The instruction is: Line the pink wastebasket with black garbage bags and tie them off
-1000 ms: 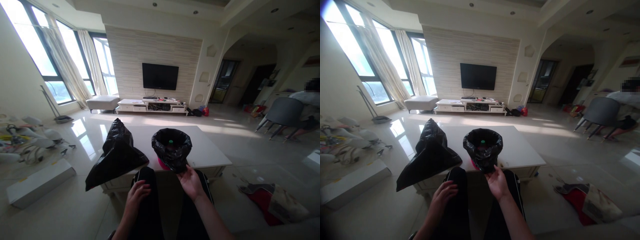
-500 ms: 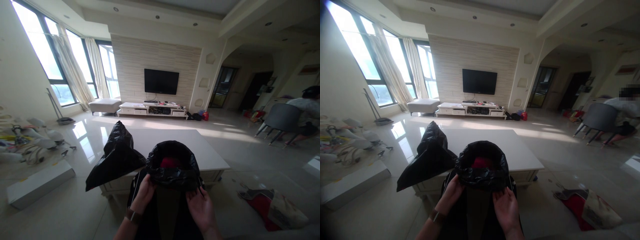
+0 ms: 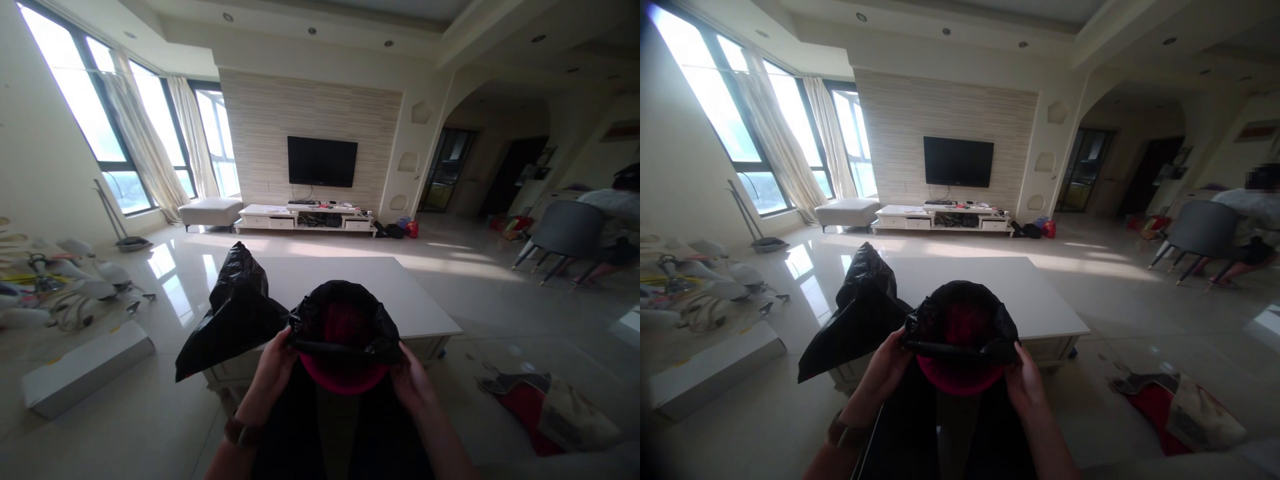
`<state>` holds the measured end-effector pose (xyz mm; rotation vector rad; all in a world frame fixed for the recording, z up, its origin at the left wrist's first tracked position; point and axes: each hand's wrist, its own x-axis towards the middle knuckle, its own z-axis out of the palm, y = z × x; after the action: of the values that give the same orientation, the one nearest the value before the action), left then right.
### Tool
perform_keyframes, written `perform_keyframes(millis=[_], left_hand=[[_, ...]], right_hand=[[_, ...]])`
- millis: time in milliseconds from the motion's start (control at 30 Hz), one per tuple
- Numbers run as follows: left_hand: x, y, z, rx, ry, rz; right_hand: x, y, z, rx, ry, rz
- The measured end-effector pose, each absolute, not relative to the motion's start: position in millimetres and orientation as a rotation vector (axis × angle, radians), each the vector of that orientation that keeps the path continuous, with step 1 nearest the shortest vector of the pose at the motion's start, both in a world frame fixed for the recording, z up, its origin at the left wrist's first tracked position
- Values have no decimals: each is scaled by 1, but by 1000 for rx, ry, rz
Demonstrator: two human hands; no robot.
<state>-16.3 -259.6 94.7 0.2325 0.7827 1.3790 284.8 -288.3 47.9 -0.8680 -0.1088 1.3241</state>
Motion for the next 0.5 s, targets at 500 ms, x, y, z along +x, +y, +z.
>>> perform_keyframes(millis=[500], left_hand=[[-17, -241, 133, 885, 859, 1519]], right_hand=[[303, -276, 139, -914, -583, 1234]])
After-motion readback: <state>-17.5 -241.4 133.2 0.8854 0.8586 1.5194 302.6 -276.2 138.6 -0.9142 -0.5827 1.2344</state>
